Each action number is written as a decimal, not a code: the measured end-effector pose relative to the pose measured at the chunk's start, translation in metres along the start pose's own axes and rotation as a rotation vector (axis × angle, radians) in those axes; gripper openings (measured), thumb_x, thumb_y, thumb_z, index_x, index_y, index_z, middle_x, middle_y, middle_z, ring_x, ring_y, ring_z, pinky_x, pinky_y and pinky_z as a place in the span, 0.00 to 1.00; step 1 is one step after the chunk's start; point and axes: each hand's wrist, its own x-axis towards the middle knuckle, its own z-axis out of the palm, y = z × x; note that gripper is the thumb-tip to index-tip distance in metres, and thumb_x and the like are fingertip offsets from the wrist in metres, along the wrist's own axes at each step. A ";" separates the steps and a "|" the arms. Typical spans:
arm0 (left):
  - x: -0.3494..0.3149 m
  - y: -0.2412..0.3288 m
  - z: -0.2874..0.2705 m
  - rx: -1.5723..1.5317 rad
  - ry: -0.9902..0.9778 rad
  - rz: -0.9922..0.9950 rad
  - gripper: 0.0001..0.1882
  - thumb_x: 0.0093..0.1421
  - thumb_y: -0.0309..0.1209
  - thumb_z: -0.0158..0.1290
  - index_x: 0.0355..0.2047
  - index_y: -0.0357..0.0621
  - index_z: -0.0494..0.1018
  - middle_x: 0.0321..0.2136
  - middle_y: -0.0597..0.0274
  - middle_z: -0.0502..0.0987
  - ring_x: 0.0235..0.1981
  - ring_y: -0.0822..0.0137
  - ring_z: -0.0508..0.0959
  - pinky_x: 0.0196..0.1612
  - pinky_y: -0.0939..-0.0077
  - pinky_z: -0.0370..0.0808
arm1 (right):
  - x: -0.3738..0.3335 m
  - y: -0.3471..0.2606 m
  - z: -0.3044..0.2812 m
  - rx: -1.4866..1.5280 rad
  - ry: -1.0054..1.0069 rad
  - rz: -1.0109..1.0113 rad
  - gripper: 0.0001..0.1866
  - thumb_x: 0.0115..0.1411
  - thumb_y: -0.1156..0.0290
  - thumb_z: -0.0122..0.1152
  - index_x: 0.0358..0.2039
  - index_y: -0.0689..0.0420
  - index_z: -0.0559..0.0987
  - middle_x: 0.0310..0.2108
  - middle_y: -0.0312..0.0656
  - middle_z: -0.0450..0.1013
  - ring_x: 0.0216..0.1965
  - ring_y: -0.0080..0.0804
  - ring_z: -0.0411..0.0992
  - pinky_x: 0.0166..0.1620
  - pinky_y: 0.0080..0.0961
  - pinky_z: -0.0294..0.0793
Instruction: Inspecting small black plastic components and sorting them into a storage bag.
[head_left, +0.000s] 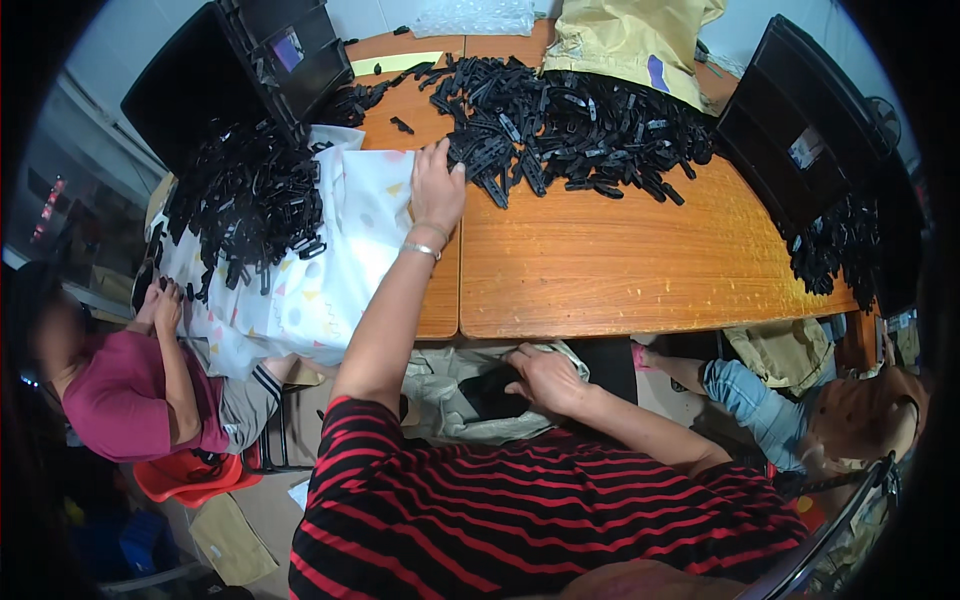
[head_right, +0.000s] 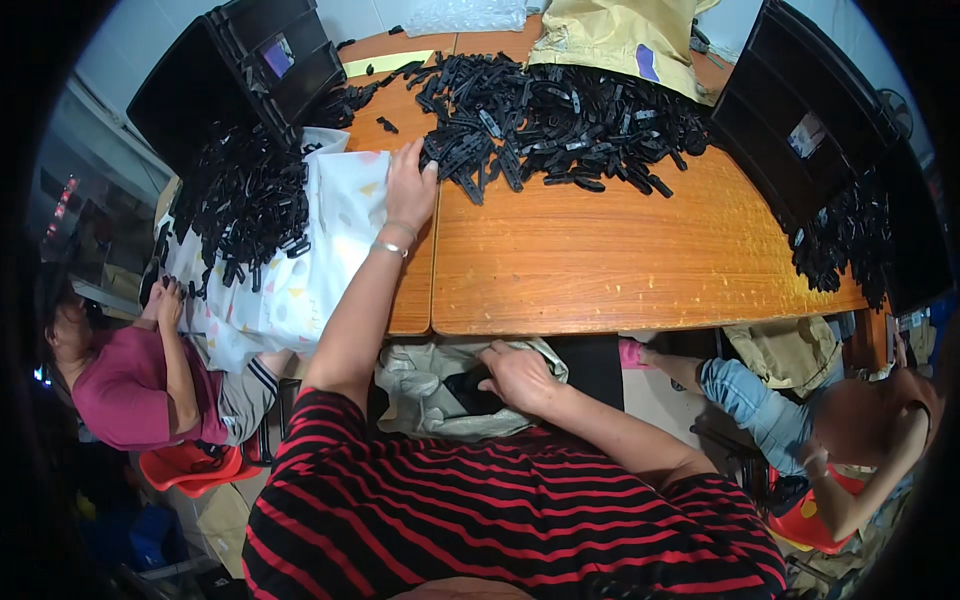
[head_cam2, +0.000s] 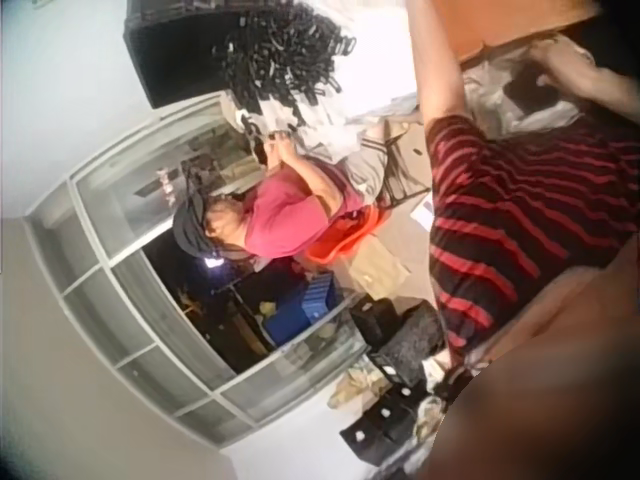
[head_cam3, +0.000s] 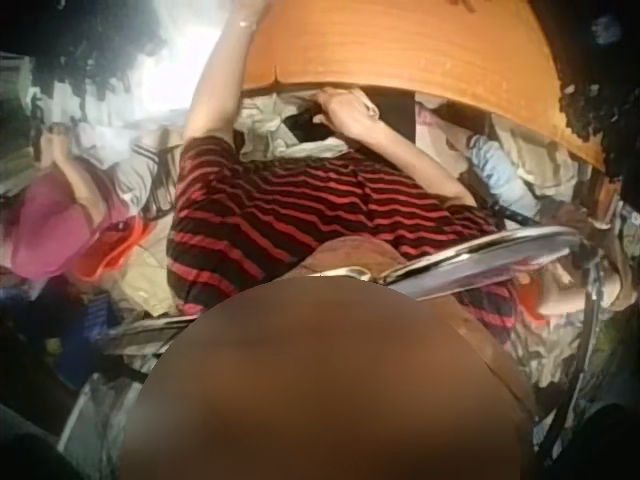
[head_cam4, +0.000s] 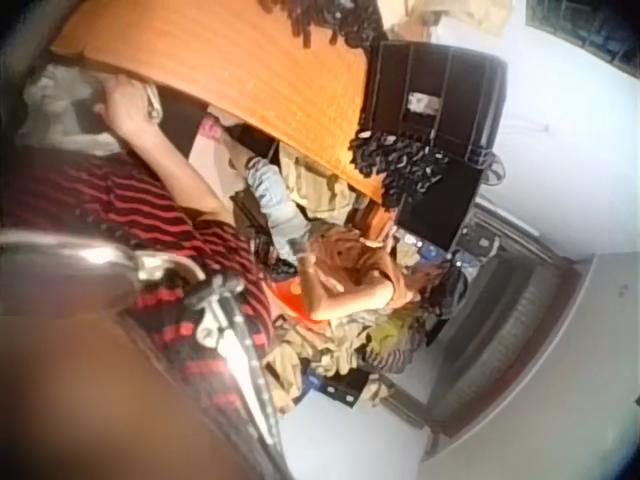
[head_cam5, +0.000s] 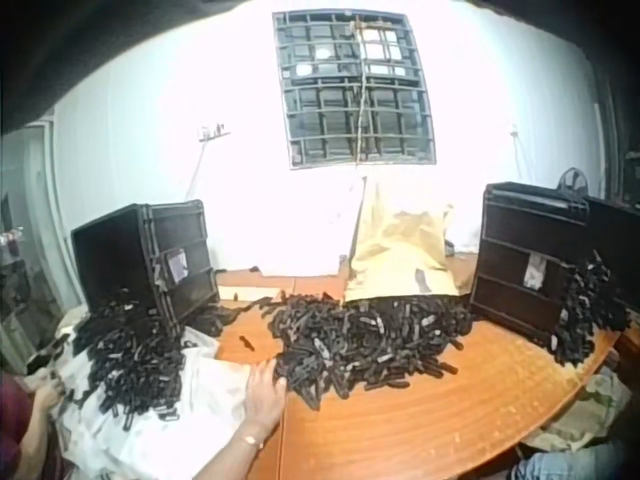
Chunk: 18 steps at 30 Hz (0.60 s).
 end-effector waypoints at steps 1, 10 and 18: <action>0.008 -0.004 0.007 0.119 0.021 -0.006 0.25 0.61 0.39 0.49 0.55 0.41 0.65 0.56 0.46 0.65 0.59 0.49 0.62 0.61 0.59 0.57 | -0.001 0.001 -0.001 0.011 0.051 -0.046 0.21 0.49 0.65 0.66 0.41 0.60 0.72 0.37 0.51 0.71 0.35 0.51 0.73 0.34 0.42 0.73; -0.017 0.022 0.036 0.293 -0.300 -0.089 0.30 0.60 0.51 0.48 0.60 0.57 0.63 0.63 0.53 0.57 0.65 0.52 0.53 0.61 0.42 0.51 | -0.013 0.001 -0.033 0.254 0.100 -0.117 0.13 0.53 0.68 0.62 0.38 0.60 0.76 0.33 0.49 0.74 0.35 0.50 0.73 0.36 0.40 0.73; -0.065 0.051 0.011 0.269 -0.157 0.271 0.25 0.57 0.36 0.54 0.56 0.54 0.66 0.59 0.55 0.62 0.63 0.52 0.56 0.61 0.47 0.52 | 0.015 0.065 -0.097 0.062 0.582 -0.036 0.08 0.53 0.68 0.61 0.32 0.57 0.79 0.31 0.48 0.76 0.34 0.49 0.74 0.35 0.41 0.73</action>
